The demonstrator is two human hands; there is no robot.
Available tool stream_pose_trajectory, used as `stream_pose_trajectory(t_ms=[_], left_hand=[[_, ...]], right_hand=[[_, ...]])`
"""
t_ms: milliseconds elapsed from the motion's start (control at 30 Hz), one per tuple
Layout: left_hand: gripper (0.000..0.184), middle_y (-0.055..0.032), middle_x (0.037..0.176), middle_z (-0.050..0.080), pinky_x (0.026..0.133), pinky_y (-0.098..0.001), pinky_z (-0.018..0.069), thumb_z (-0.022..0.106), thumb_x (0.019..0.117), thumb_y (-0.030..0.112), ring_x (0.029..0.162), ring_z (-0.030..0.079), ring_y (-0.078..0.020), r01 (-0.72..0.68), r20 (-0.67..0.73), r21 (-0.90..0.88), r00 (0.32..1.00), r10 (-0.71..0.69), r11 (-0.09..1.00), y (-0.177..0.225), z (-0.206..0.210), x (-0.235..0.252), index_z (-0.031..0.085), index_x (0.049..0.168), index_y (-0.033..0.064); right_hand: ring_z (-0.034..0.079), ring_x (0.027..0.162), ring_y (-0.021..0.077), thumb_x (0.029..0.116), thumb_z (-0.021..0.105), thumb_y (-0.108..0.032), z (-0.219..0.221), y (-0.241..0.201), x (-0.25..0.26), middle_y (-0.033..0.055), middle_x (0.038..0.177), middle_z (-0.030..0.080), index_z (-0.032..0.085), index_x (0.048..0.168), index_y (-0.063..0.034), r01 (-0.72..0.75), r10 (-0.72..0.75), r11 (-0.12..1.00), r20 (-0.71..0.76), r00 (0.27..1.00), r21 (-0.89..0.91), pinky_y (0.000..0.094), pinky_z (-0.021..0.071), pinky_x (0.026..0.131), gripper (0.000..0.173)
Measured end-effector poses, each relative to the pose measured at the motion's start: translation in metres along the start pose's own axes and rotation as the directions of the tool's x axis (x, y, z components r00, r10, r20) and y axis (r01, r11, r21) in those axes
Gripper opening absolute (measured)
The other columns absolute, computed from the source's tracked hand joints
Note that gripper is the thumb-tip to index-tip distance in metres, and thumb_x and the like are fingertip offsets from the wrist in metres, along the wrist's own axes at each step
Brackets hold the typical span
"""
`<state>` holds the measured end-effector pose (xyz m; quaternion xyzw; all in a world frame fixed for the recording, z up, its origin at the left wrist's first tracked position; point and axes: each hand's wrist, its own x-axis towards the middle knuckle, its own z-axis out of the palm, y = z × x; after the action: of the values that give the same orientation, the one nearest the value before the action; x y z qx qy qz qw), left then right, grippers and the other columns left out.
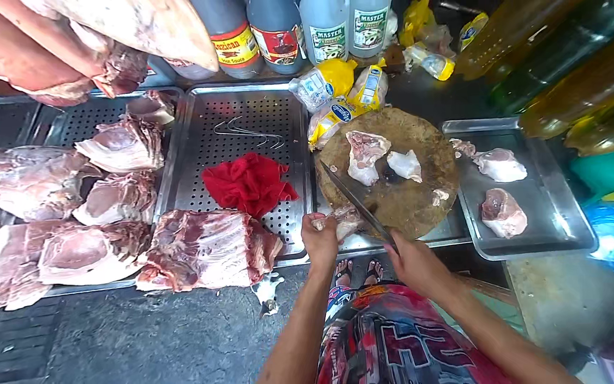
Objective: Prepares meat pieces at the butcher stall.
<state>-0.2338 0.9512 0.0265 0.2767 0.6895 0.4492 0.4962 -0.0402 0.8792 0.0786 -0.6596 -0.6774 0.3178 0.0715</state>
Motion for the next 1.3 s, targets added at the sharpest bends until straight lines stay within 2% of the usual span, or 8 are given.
stream_pose_trajectory(t_ms=[167, 300, 467, 567, 700, 933, 1133, 1300], left_hand=[[0.025, -0.0119, 0.086, 0.066, 0.053, -0.0348, 0.0590, 0.069, 0.0896, 0.005, 0.066, 0.069, -0.0177, -0.109, -0.031, -0.004, 0.994, 0.109, 0.994, -0.011, -0.016, 0.002, 0.057, 0.110, -0.0010], [0.020, -0.0092, 0.085, 0.066, 0.055, -0.0341, 0.0591, 0.065, 0.0919, 0.006, 0.067, 0.068, -0.0160, -0.179, -0.036, -0.047, 0.984, 0.177, 0.983, 0.002, -0.021, 0.002, 0.055, 0.109, 0.0003], [0.029, -0.0139, 0.099, 0.069, 0.067, -0.0396, 0.0628, 0.059, 0.1000, 0.011, 0.081, 0.072, -0.0213, -0.201, 0.362, -0.167, 0.898, 0.249, 0.965, 0.056, 0.028, -0.008, 0.051, 0.124, -0.0027], [0.053, -0.0119, 0.109, 0.069, 0.077, -0.0398, 0.0611, 0.065, 0.1005, 0.034, 0.088, 0.071, -0.0200, -0.401, 0.417, 0.230, 0.864, 0.283, 0.886, 0.074, 0.061, 0.023, 0.047, 0.139, 0.0019], [0.088, -0.0244, 0.143, 0.054, 0.104, -0.0607, 0.0482, 0.069, 0.0832, 0.070, 0.129, 0.056, -0.0411, -0.413, 0.372, 0.768, 0.910, 0.184, 0.490, 0.070, 0.090, 0.069, 0.056, 0.144, 0.0079], [0.066, -0.0174, 0.113, 0.070, 0.092, -0.0543, 0.0558, 0.074, 0.0883, 0.033, 0.105, 0.070, -0.0328, -0.385, 0.436, 0.591, 0.892, 0.121, 0.709, 0.068, 0.103, 0.051, 0.045, 0.140, 0.0065], [0.074, -0.0217, 0.123, 0.067, 0.097, -0.0576, 0.0527, 0.071, 0.0920, 0.038, 0.112, 0.067, -0.0362, -0.282, 0.423, 0.651, 0.905, -0.029, 0.705, 0.052, 0.004, 0.044, 0.039, 0.150, 0.0050], [0.070, -0.0188, 0.116, 0.069, 0.093, -0.0544, 0.0550, 0.070, 0.0919, 0.037, 0.107, 0.069, -0.0338, -0.256, 0.362, 0.651, 0.932, 0.004, 0.714, 0.041, -0.010, 0.033, 0.040, 0.147, 0.0053]], right_hand=[[0.068, 0.075, 0.0251, 0.1084, 0.042, -0.041, -0.001, 0.019, 0.000, 0.0086, 0.084, 0.068, 0.051, 0.146, -0.0144, -0.060, 0.053, 0.994, 0.087, 0.995, 0.087, 0.0466, 0.0572, 0.073, 0.047], [0.065, 0.061, 0.0200, 0.1064, 0.045, -0.041, -0.002, 0.045, -0.027, 0.0052, 0.072, 0.066, 0.058, 0.139, -0.0094, -0.033, 0.057, 0.990, -0.177, 0.983, 0.136, 0.0433, 0.0570, 0.061, 0.047], [0.061, 0.052, 0.0139, 0.1045, 0.046, -0.035, -0.003, 0.080, -0.044, 0.0030, 0.067, 0.063, 0.056, 0.139, -0.0024, -0.095, 0.200, 0.967, -0.475, 0.857, 0.234, 0.0385, 0.0559, 0.052, 0.049], [0.061, 0.052, 0.0155, 0.1049, 0.045, -0.035, 0.010, 0.098, -0.041, 0.0042, 0.068, 0.063, 0.053, 0.141, -0.0022, -0.155, 0.291, 0.941, -0.489, 0.823, 0.300, 0.0399, 0.0568, 0.052, 0.049], [0.062, 0.053, 0.0174, 0.1056, 0.045, -0.034, 0.030, 0.107, -0.036, 0.0055, 0.068, 0.063, 0.052, 0.141, -0.0024, -0.196, 0.334, 0.933, -0.516, 0.789, 0.303, 0.0418, 0.0571, 0.055, 0.048], [0.062, 0.054, 0.0162, 0.1057, 0.046, -0.036, 0.028, 0.109, -0.040, 0.0039, 0.068, 0.064, 0.054, 0.143, -0.0054, -0.207, 0.319, 0.941, -0.500, 0.805, 0.267, 0.0402, 0.0564, 0.055, 0.049], [0.057, 0.048, 0.0058, 0.1052, 0.046, -0.035, -0.004, 0.057, -0.042, -0.0024, 0.066, 0.060, 0.057, 0.122, 0.0049, 0.146, 0.104, 0.936, -0.646, 0.756, 0.322, 0.0272, 0.0547, 0.045, 0.045], [0.060, 0.055, 0.0061, 0.1096, 0.042, -0.045, -0.068, -0.041, -0.016, -0.0035, 0.074, 0.060, 0.049, 0.122, -0.0068, 0.562, -0.188, 0.806, -0.821, 0.540, 0.185, 0.0277, 0.0571, 0.049, 0.041]])
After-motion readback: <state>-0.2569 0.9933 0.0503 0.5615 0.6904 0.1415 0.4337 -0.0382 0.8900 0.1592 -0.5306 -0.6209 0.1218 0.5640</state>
